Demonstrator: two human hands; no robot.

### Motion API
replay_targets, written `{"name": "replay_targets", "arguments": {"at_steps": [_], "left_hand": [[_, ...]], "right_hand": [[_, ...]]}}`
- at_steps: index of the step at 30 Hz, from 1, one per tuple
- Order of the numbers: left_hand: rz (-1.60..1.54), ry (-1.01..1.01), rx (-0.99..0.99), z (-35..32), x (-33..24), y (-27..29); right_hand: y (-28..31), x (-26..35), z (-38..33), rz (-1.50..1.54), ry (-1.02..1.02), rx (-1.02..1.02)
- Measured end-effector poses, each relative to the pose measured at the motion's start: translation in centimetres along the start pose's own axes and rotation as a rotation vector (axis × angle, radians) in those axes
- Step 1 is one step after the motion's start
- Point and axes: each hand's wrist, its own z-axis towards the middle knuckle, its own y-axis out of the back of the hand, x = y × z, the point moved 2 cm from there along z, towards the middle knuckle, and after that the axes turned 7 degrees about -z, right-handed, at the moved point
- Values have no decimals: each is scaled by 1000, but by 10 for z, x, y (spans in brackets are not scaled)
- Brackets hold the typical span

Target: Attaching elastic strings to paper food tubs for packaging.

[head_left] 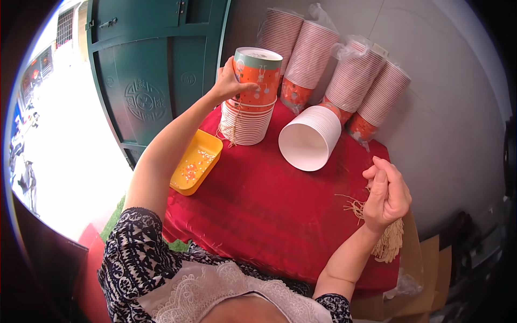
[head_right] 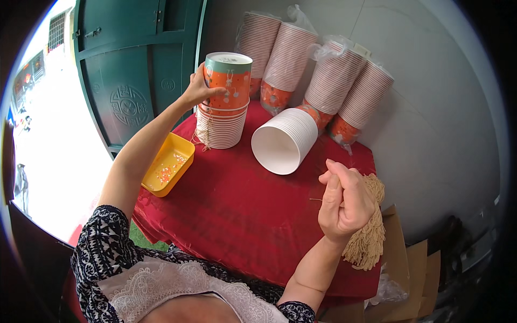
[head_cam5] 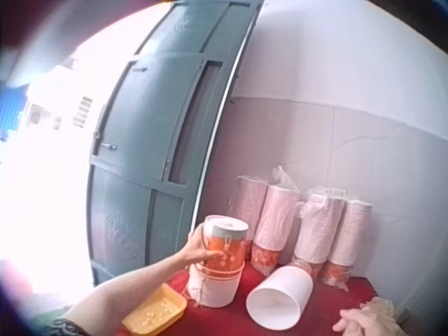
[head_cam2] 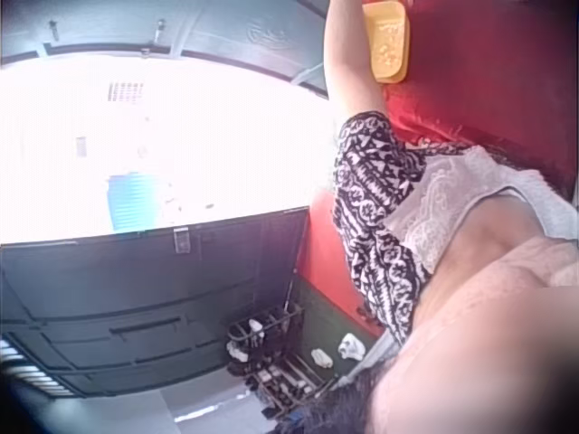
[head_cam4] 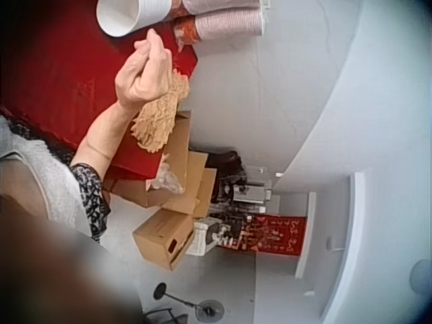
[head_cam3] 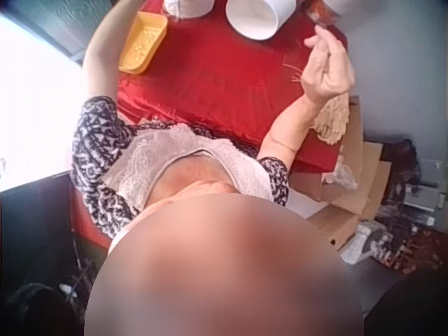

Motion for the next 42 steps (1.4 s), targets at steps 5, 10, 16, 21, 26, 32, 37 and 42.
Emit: {"name": "replay_targets", "arguments": {"at_steps": [5, 10, 16, 21, 26, 32, 37, 42], "left_hand": [[-41, -38, 7, 0, 5, 0], [-62, -23, 17, -3, 7, -1], [-55, 23, 58, -5, 4, 0], [-92, -15, 61, -4, 8, -1], [-86, -23, 57, 2, 18, -3], [-70, -33, 17, 7, 20, -3], [-38, -8, -27, 10, 14, -4], [-43, -27, -22, 10, 15, -5]], "right_hand": [[-1, -1, 1, 5, 9, -11], [0, -3, 0, 18, 6, -24], [-1, -5, 0, 19, -5, -33], [-1, -4, 1, 18, -9, -17], [-2, -3, 2, 11, -15, -7], [-3, -5, 2, 21, -27, -3], [-2, -5, 0, 29, -44, -13], [-1, -6, 0, 31, -50, -20]]}}
